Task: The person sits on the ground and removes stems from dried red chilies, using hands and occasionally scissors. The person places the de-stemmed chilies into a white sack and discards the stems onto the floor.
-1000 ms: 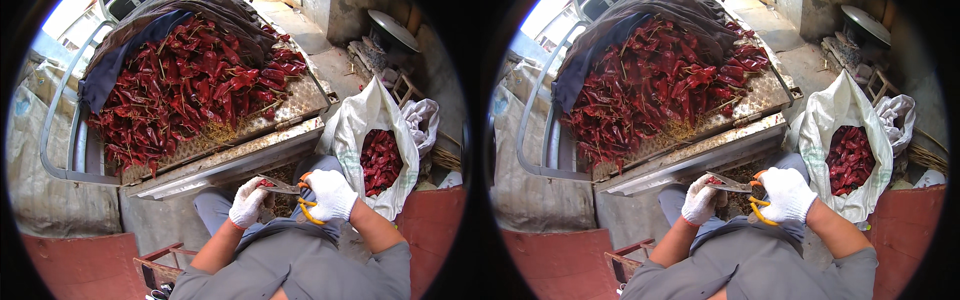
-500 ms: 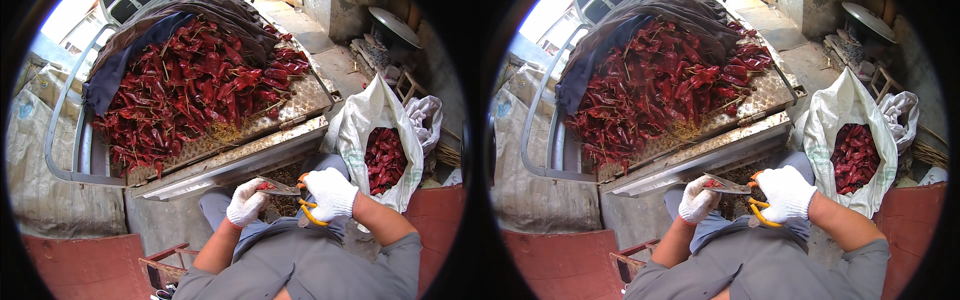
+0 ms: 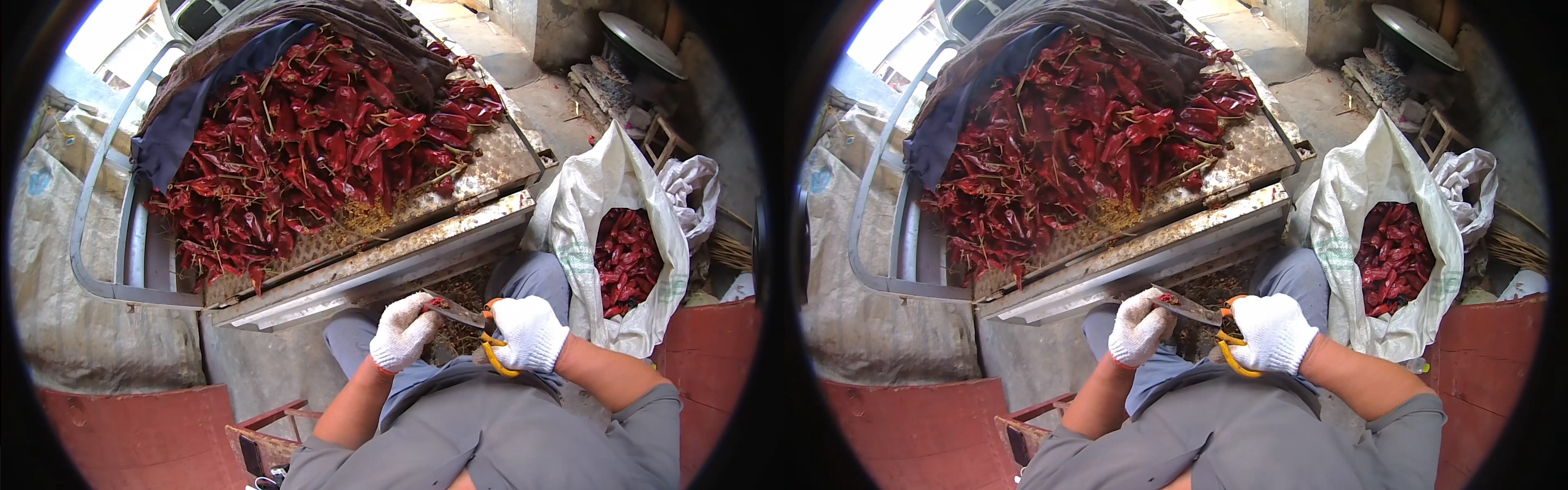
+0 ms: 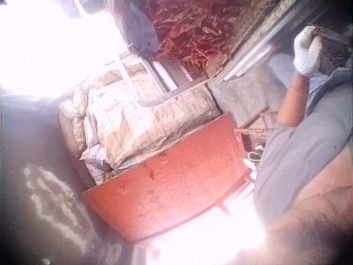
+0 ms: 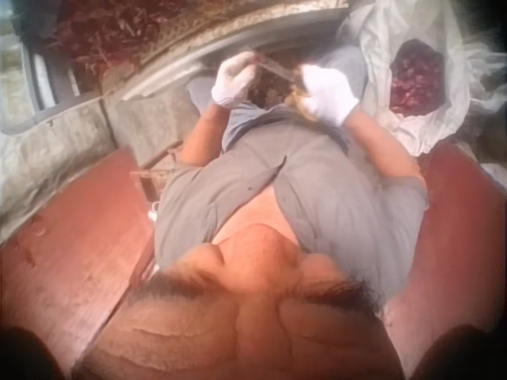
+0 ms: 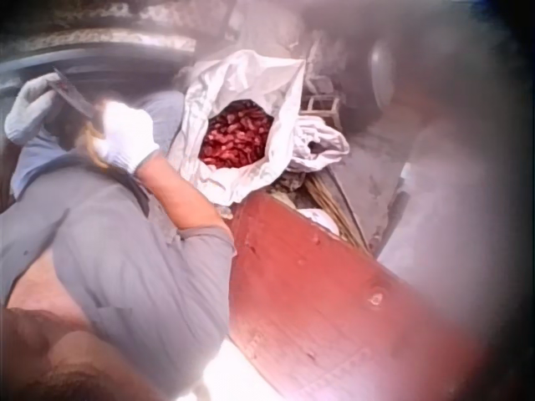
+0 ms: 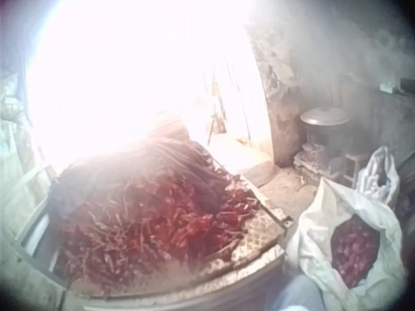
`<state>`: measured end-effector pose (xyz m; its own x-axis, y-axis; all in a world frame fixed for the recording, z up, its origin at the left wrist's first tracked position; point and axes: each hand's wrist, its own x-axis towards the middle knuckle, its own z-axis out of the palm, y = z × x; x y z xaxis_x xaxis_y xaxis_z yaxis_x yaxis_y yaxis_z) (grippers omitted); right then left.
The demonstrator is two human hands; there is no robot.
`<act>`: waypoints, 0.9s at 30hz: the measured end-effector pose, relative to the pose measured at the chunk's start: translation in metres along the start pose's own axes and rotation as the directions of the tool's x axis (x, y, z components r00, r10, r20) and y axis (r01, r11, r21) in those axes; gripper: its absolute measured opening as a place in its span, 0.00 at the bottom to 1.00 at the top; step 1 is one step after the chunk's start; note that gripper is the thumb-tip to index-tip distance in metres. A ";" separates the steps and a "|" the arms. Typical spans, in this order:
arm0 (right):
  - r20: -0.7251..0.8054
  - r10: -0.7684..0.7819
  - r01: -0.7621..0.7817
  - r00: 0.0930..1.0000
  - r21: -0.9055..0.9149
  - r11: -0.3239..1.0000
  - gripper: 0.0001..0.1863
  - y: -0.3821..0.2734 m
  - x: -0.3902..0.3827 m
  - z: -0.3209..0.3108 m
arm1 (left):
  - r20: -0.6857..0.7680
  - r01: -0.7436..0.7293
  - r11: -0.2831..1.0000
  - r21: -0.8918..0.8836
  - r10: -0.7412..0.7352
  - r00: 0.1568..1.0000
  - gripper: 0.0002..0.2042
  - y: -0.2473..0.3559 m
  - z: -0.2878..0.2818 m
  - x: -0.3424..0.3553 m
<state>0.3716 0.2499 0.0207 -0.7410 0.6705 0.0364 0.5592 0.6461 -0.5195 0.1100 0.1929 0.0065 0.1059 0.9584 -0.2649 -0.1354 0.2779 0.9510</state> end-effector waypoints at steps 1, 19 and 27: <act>-0.034 0.004 -0.003 0.999 0.013 1.000 0.24 -0.001 -0.002 0.003 | 0.003 -0.018 0.999 0.029 0.018 1.000 0.09 -0.002 0.001 0.001; -0.125 0.320 -0.315 0.939 0.058 0.947 0.26 0.037 -0.006 0.015 | -0.019 0.074 0.993 0.098 -0.072 0.997 0.09 -0.025 0.016 0.020; -0.209 0.566 -0.601 0.798 -0.349 0.719 0.27 0.149 0.091 -0.067 | -0.085 0.103 0.987 0.121 -0.093 0.992 0.12 -0.030 0.009 0.018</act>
<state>0.4122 0.4317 0.0044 -0.1969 0.9766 -0.0866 0.9773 0.1884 -0.0972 0.1243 0.2012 -0.0251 0.0338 0.9304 -0.3651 -0.0036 0.3654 0.9308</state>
